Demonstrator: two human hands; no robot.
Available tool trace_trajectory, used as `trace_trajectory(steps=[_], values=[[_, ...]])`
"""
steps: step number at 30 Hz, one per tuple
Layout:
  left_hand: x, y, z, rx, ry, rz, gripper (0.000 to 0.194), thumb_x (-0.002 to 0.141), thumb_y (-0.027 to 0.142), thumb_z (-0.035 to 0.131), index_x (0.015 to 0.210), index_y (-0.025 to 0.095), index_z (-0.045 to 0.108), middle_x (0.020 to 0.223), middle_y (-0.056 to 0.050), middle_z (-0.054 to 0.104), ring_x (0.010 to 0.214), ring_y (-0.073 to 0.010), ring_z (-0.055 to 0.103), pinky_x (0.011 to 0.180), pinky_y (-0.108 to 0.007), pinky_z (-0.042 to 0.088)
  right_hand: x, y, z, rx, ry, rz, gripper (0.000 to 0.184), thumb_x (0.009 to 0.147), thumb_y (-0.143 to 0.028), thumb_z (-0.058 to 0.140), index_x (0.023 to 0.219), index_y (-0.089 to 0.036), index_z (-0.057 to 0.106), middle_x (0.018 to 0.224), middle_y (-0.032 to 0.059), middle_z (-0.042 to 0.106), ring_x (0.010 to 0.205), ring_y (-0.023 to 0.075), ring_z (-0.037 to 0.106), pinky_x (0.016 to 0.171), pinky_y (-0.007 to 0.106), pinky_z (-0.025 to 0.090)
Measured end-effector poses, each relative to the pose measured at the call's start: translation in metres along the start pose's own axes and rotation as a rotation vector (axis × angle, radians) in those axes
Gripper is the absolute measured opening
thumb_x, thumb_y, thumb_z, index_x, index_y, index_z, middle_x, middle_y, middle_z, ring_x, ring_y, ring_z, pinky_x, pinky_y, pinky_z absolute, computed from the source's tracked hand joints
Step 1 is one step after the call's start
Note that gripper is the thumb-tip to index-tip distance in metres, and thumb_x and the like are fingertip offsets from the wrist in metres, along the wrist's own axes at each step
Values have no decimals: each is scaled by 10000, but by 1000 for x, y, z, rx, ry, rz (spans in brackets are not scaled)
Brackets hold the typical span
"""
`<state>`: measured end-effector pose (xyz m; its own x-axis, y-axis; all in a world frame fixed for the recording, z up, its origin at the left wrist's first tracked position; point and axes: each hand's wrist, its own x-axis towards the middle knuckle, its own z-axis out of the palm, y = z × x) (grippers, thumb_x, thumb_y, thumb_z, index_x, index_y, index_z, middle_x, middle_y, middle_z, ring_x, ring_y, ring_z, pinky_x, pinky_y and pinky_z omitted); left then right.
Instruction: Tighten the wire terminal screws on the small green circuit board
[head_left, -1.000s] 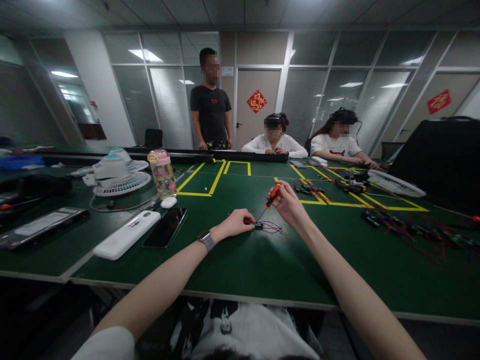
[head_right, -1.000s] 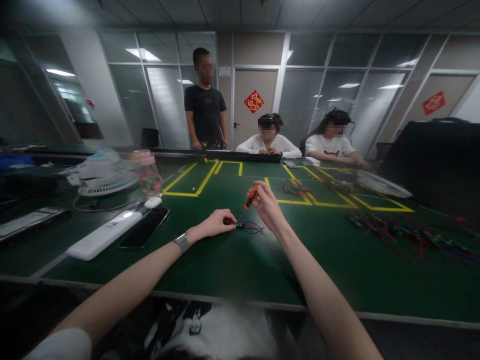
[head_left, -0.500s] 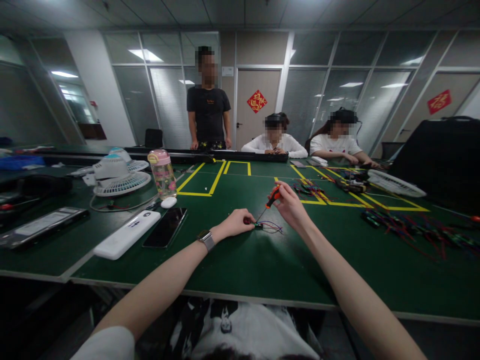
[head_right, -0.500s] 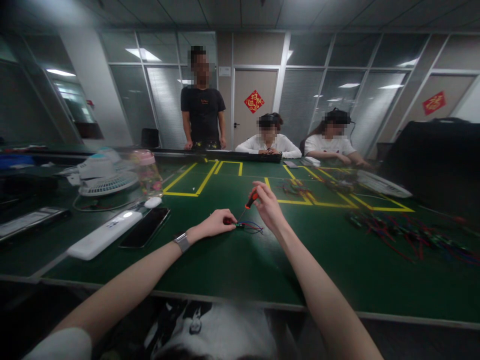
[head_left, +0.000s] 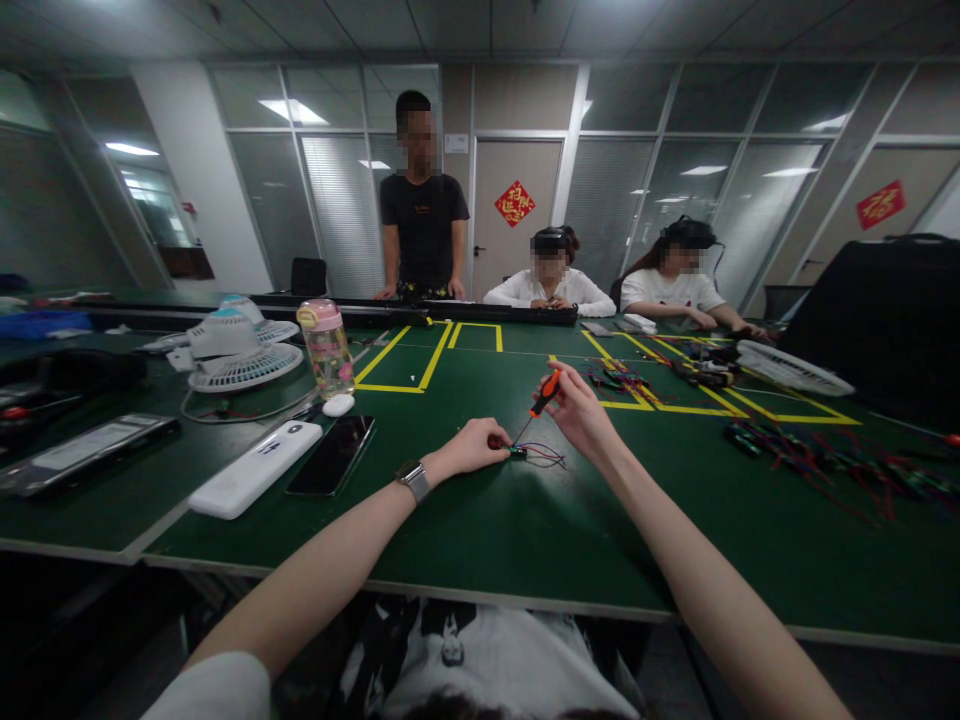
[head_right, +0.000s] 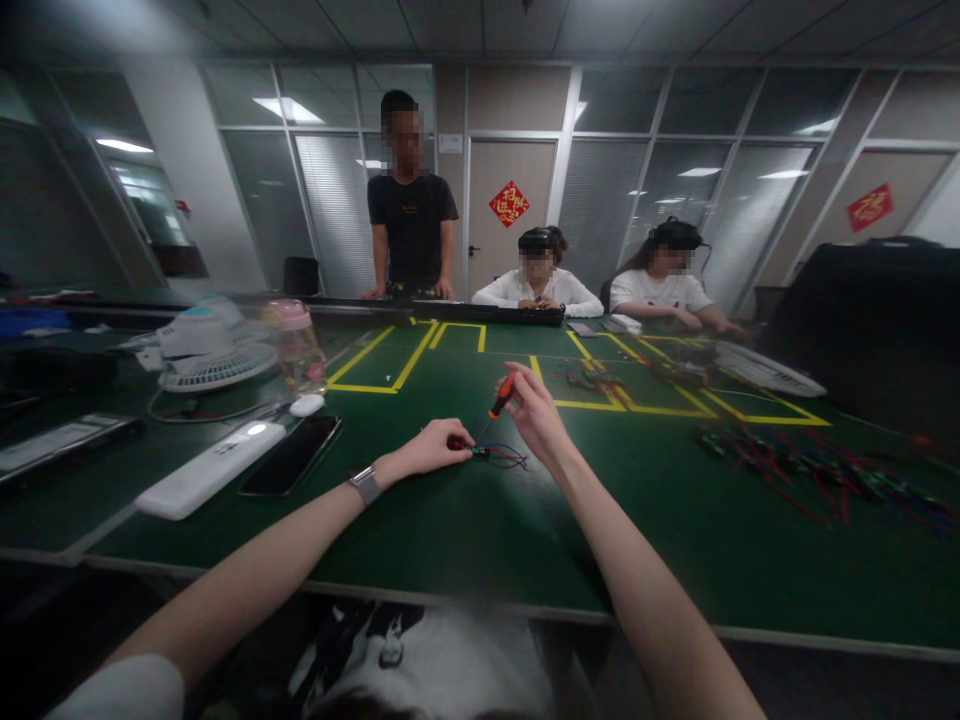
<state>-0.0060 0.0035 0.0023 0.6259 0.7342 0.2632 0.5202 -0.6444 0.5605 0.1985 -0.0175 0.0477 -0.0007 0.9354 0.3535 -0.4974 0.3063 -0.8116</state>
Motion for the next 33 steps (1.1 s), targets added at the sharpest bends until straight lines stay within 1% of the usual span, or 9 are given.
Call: trace_trajectory(steps=[2, 5, 9, 11, 16, 20, 25, 28, 33], values=[[0, 1, 0, 6, 1, 6, 162, 832, 260, 701, 950, 163, 758, 962, -56, 677, 838, -168, 635, 757, -259, 493, 0, 0, 1, 19, -8, 10, 309, 725, -459, 790, 973, -308, 682, 830, -28, 693, 780, 146, 635, 788, 323, 520], [-1, 3, -1, 22, 4, -8, 158, 828, 246, 701, 950, 165, 759, 955, -53, 675, 840, -169, 634, 754, -255, 488, 0, 1, 3, 36, 3, 15, 280, 734, -479, 778, 921, -302, 670, 803, -30, 690, 758, 148, 630, 779, 328, 523], [-1, 6, -2, 43, 2, -19, 158, 823, 231, 700, 951, 163, 761, 938, -51, 675, 828, -170, 631, 743, -254, 476, 0, 1, 1, 29, 37, 2, 313, 658, -464, 844, 852, -287, 675, 793, -48, 670, 755, 131, 603, 773, 305, 526], [0, 6, -2, 39, 2, -16, 154, 821, 234, 701, 945, 163, 762, 937, -49, 673, 818, -168, 628, 738, -255, 476, 0, 1, 0, 7, 31, 1, 319, 631, -438, 867, 841, -282, 684, 775, -55, 657, 745, 123, 597, 768, 291, 522], [-1, 4, -1, 11, 10, -8, 156, 820, 237, 700, 944, 165, 760, 931, -47, 670, 817, -166, 624, 738, -253, 480, -1, -1, 1, -6, -33, 21, 319, 717, -460, 802, 970, -313, 674, 802, -33, 697, 773, 144, 634, 744, 294, 508], [0, 2, -1, 11, 2, -4, 158, 823, 252, 704, 945, 168, 760, 936, -46, 668, 831, -169, 622, 743, -258, 477, -1, -1, 3, 33, -29, 24, 303, 725, -480, 789, 938, -311, 657, 798, -33, 694, 750, 145, 628, 742, 305, 517], [0, 4, -1, 10, 6, -4, 150, 829, 248, 707, 942, 164, 759, 931, -46, 667, 824, -169, 623, 739, -259, 472, 0, 1, 2, 30, 19, 5, 284, 691, -447, 821, 860, -293, 654, 835, -33, 679, 812, 149, 611, 807, 330, 528], [-1, 4, -1, 12, 5, -3, 148, 830, 247, 704, 940, 164, 758, 941, -50, 670, 838, -173, 630, 748, -259, 477, 0, 1, 1, -5, 22, -25, 259, 679, -406, 832, 839, -284, 670, 808, -39, 650, 796, 140, 593, 840, 333, 525], [0, 4, -1, 20, 8, -8, 151, 822, 257, 705, 934, 171, 760, 941, -50, 678, 841, -178, 639, 756, -267, 485, 0, -1, -1, -31, -16, 0, 318, 707, -445, 802, 970, -310, 684, 816, -21, 692, 796, 158, 628, 802, 335, 521]])
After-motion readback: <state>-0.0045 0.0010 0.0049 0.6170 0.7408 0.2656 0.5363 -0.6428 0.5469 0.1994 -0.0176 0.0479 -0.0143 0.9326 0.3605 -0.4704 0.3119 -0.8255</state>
